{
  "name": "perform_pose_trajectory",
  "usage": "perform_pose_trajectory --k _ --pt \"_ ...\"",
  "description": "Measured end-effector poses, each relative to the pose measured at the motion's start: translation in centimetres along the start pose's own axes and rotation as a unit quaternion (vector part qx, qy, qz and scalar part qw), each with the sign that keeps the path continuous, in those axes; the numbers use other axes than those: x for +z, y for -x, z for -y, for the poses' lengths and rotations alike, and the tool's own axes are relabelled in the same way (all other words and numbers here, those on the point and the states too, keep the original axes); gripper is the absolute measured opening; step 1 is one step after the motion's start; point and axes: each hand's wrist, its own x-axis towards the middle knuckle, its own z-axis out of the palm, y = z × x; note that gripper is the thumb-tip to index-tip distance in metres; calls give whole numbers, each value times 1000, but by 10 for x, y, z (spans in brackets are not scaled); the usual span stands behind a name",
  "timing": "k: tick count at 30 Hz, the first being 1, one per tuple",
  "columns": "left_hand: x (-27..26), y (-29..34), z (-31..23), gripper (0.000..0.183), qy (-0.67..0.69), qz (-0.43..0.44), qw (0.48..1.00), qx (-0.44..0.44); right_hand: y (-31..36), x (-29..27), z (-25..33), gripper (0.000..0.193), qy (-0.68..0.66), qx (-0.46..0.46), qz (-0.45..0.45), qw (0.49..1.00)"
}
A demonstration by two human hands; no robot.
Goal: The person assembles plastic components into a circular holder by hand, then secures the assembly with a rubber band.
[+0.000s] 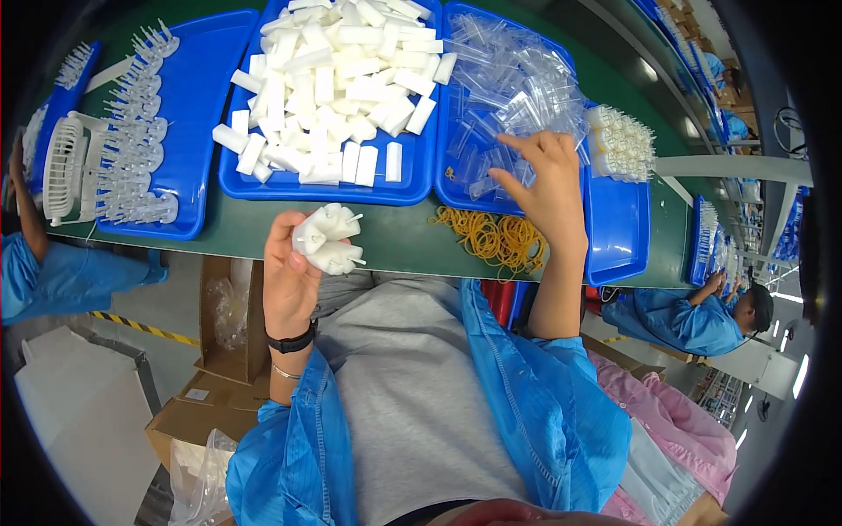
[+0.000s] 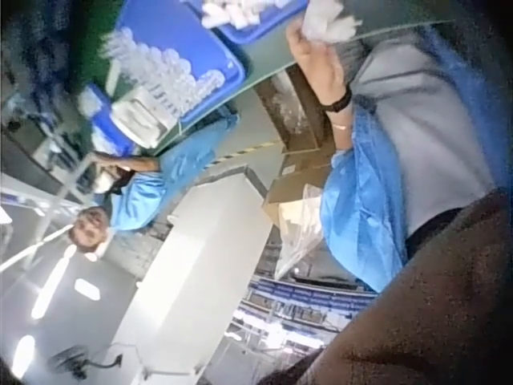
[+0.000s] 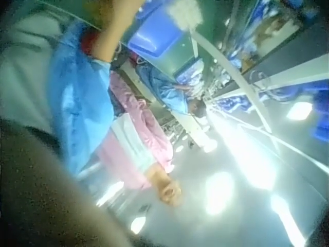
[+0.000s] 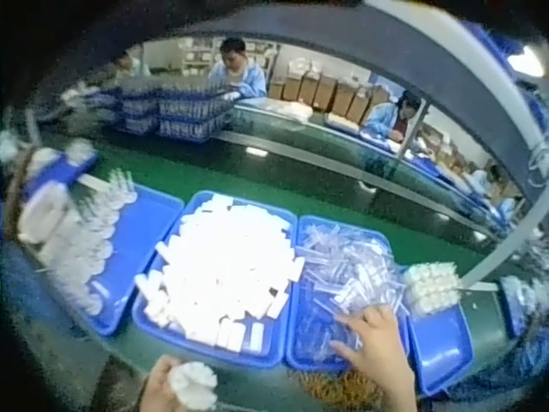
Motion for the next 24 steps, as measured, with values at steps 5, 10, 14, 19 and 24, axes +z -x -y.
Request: perform_pose_trajectory --k 5,10,14,19,24 --pt "-1 1 2 60 -15 1 1000 -7 0 6 -2 28 -92 -93 37 991" --pt "-6 1 3 59 -20 -4 1000 -16 1 1 -5 24 -101 -135 132 977" --pt "-7 0 6 55 19 -11 1000 -7 -1 3 -5 20 -65 -164 119 977" --pt "-4 -1 4 44 34 6 999 -8 -1 10 13 24 -233 -166 69 956" --pt "3 -2 1 37 6 -2 1000 5 8 7 62 22 -445 -113 128 879"
